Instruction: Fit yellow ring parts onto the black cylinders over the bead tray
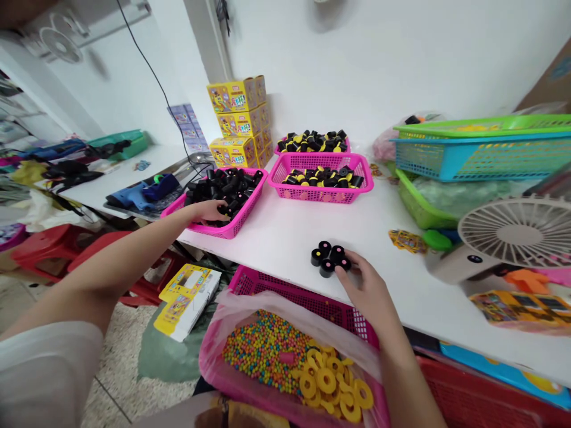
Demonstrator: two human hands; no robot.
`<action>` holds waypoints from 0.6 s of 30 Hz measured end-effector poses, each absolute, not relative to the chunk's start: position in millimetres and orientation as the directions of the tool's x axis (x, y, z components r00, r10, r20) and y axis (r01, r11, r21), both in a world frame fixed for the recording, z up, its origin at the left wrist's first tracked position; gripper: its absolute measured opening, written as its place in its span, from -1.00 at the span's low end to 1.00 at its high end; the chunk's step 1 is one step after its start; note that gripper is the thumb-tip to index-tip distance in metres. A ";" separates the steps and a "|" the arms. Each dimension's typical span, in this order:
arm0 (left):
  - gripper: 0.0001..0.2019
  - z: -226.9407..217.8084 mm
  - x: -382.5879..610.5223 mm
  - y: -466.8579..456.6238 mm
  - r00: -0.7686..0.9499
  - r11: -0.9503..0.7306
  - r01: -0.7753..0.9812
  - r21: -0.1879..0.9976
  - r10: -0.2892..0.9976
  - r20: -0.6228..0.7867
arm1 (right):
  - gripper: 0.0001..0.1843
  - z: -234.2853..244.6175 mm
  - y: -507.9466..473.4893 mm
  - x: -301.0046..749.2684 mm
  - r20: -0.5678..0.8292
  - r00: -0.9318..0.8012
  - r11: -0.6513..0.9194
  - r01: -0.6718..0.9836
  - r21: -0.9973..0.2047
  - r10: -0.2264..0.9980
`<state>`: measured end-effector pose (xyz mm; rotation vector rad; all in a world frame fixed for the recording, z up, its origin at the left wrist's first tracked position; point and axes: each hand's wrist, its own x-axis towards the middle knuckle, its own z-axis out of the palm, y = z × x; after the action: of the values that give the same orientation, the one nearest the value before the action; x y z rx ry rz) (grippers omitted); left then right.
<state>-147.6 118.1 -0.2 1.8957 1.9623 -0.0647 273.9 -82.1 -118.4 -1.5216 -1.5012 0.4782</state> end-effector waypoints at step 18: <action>-0.62 3.7 -139.0 115.7 -0.068 0.164 0.954 0.249 0.933 -0.354 | -0.33 -124.8 -79.9 275.6 0.297 0.195 0.147 0.549 -0.823 0.935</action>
<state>-139.0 115.7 3.7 1.7865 2.0195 -0.0676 275.6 -79.9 -124.8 -1.5215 -1.4732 0.5117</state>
